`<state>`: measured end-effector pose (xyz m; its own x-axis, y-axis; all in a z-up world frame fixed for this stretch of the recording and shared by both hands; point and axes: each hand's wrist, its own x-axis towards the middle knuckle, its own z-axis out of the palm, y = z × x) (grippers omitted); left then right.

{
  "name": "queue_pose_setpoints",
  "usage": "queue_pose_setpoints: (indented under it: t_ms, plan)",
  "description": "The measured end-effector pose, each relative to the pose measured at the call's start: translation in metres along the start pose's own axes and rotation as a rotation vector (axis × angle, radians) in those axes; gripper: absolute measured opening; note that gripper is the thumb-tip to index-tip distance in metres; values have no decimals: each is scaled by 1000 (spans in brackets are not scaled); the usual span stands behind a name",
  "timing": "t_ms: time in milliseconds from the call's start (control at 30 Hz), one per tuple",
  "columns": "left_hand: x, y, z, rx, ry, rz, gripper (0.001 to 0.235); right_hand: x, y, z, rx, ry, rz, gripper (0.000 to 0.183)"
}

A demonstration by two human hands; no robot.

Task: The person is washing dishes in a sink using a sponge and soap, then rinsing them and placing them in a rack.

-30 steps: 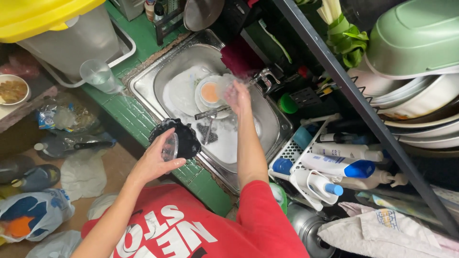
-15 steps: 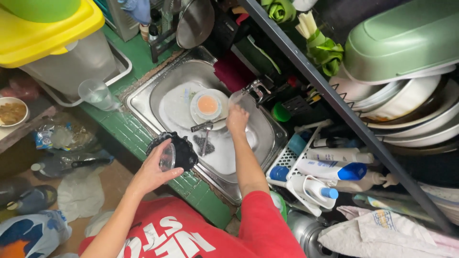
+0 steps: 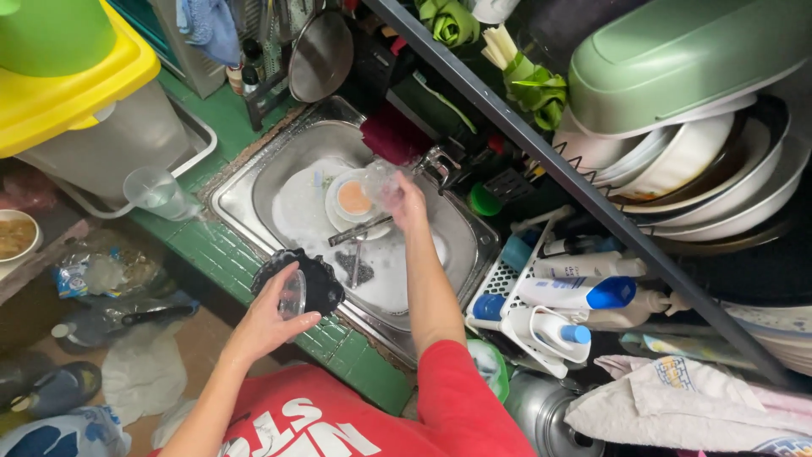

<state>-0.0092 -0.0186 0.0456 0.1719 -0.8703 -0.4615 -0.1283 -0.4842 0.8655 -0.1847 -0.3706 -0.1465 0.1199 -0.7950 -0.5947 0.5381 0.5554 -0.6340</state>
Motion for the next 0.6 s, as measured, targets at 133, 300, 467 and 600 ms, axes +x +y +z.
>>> queue_pose_setpoints:
  t_ms: [133, 300, 467, 600]
  plan:
    - [0, -1, -4, -34, 12, -9, 108, -10, 8, -5, -1222, -154, -486, 21]
    - [-4, -2, -7, -67, 38, -15, 107, -16, 16, -25, -2121, 61, -894, 12]
    - [-6, -7, -4, -81, 38, 9, 108, -38, 20, -36, -2206, -126, -1372, 57]
    - [-3, -12, -1, -69, 36, 15, 107, -42, 18, -35, -2286, -50, -1026, 59]
